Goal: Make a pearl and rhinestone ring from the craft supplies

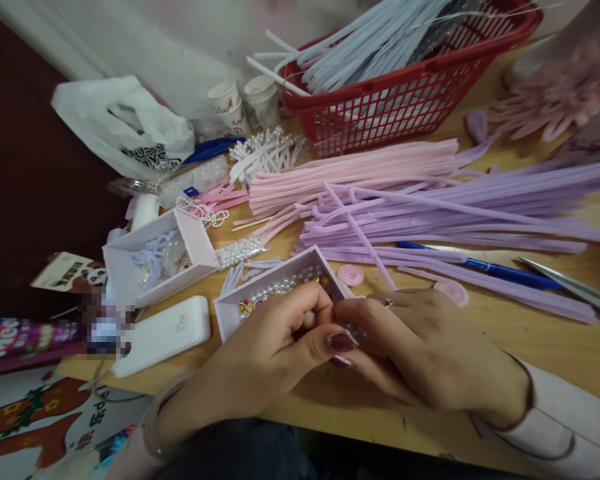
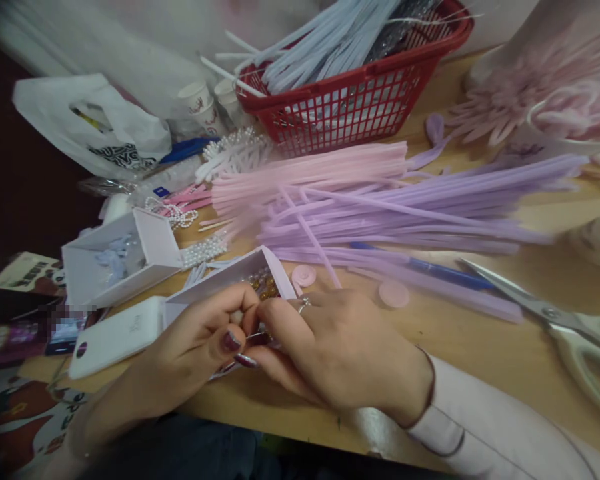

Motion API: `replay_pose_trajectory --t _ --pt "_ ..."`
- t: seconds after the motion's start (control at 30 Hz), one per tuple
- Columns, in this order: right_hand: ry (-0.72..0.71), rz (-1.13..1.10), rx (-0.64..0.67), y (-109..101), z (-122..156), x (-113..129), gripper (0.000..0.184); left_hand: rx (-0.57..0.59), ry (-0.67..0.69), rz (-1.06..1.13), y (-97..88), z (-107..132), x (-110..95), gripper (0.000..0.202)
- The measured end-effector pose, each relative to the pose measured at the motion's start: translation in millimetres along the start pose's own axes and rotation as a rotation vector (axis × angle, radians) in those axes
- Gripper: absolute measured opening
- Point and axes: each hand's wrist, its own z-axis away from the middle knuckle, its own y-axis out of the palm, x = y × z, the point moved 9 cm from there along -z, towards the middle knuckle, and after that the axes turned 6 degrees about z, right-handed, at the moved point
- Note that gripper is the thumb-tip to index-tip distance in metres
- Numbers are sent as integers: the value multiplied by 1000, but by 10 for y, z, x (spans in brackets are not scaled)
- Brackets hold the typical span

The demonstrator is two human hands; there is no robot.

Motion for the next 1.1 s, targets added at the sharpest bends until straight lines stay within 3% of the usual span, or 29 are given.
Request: replay_pose_trajectory --t 0.17,0.3,0.4,0.53,0.67,0.77,0.87,1.1 --pt "-52 53 -40 -27 18 18 32 -83 40 -75 -117 35 -87 41" --pt "-1 71 -97 -55 39 -47 21 -379 104 -234 -499 124 -238 34" --pt "72 112 -135 -89 66 -118 16 -482 195 -557 -596 122 -336 22" --pt "165 169 -155 -122 105 -195 11 -381 206 -1053 -443 -22 -255 22" --pt "178 180 -139 -97 116 -214 11 -256 110 -1304 -346 -105 -115 25" --pt "179 172 -140 -85 115 -219 12 -181 62 -1370 -289 -129 -69 20" --pt "195 156 -142 -89 109 -228 12 -198 49 -1384 -274 -142 -82 18" --pt "177 177 -140 -111 78 -196 11 -141 69 -1330 -223 -140 -82 35"
